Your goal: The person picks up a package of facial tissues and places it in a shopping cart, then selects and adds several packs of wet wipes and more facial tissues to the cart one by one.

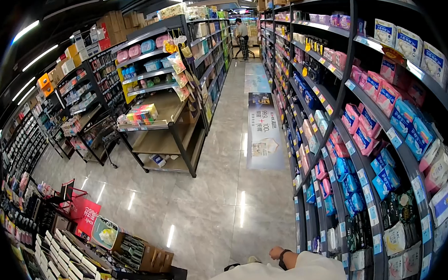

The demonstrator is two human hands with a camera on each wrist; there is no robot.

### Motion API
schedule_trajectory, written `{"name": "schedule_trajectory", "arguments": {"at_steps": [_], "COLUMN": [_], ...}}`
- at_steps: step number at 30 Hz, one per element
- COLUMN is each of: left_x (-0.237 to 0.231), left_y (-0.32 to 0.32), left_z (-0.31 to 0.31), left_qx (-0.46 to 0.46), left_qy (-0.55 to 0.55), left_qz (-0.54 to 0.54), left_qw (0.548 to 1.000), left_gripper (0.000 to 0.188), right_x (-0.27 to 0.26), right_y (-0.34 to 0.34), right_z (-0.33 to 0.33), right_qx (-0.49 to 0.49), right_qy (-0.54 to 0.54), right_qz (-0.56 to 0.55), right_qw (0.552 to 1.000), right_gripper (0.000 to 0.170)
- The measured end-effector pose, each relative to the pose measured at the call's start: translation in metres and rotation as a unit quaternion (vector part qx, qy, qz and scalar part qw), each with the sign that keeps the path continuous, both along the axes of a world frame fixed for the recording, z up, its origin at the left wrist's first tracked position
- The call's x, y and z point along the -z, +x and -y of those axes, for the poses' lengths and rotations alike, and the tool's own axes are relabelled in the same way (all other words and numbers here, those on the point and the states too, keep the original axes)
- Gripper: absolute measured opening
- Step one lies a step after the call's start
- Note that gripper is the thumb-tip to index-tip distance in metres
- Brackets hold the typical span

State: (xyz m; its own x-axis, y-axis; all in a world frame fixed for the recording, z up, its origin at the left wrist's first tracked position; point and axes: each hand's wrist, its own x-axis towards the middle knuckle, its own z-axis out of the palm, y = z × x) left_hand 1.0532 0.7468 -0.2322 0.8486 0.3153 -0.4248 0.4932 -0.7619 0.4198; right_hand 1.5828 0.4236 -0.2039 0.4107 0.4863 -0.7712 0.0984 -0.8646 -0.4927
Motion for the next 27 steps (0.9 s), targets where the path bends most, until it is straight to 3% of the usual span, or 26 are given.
{"name": "schedule_trajectory", "arguments": {"at_steps": [5,7,11,14,16,17,18,19,20,23,26,27], "left_x": [0.003,0.004,0.006,0.0,-0.005,-0.007,-0.007,-0.011,-0.011,-0.011,-0.009,-0.007], "left_y": [-0.001,-0.002,-0.004,-0.005,-0.005,-0.005,0.0,0.006,0.009,0.006,0.004,0.002], "left_z": [0.002,0.002,0.003,0.007,0.011,0.015,0.009,0.004,-0.001,-0.001,-0.004,-0.005], "left_qx": [-0.003,-0.003,-0.002,0.002,0.008,0.014,-0.11,-0.315,-0.484,-0.476,-0.484,-0.483], "left_qy": [-0.001,0.0,0.001,0.002,0.011,0.02,-0.17,-0.351,-0.411,-0.457,-0.459,-0.459], "left_qz": [0.008,0.011,0.022,0.031,0.038,0.048,-0.037,-0.103,-0.158,-0.131,-0.153,-0.153], "left_qw": [1.0,1.0,1.0,1.0,0.999,0.999,0.979,0.876,0.756,0.74,0.729,0.73], "left_gripper": [0.015,0.015,0.014,0.014,0.014,0.014,0.019,0.024,0.03,0.028,0.028,0.028], "right_x": [-0.011,-0.015,-0.014,-0.004,0.021,0.024,0.027,0.03,0.036,0.042,0.026,0.008], "right_y": [0.002,0.0,0.003,0.003,0.011,0.011,0.011,0.01,0.01,0.006,-0.003,-0.009], "right_z": [-0.002,-0.001,-0.002,0.002,0.006,0.007,0.009,0.011,0.012,0.011,0.005,0.0], "right_qx": [-0.069,-0.021,-0.048,0.011,-0.177,-0.178,-0.174,-0.17,-0.17,-0.223,-0.157,-0.057], "right_qy": [-0.001,0.005,0.011,0.009,0.019,0.019,0.029,0.038,0.038,0.061,0.039,0.028], "right_qz": [0.013,-0.007,-0.017,-0.056,0.05,0.048,0.066,0.084,0.082,0.114,0.069,0.01], "right_qw": [0.998,1.0,0.999,0.998,0.983,0.983,0.982,0.981,0.981,0.966,0.985,0.998], "right_gripper": [0.022,0.023,0.022,0.02,0.019,0.019,0.019,0.02,0.02,0.021,0.021,0.02]}}
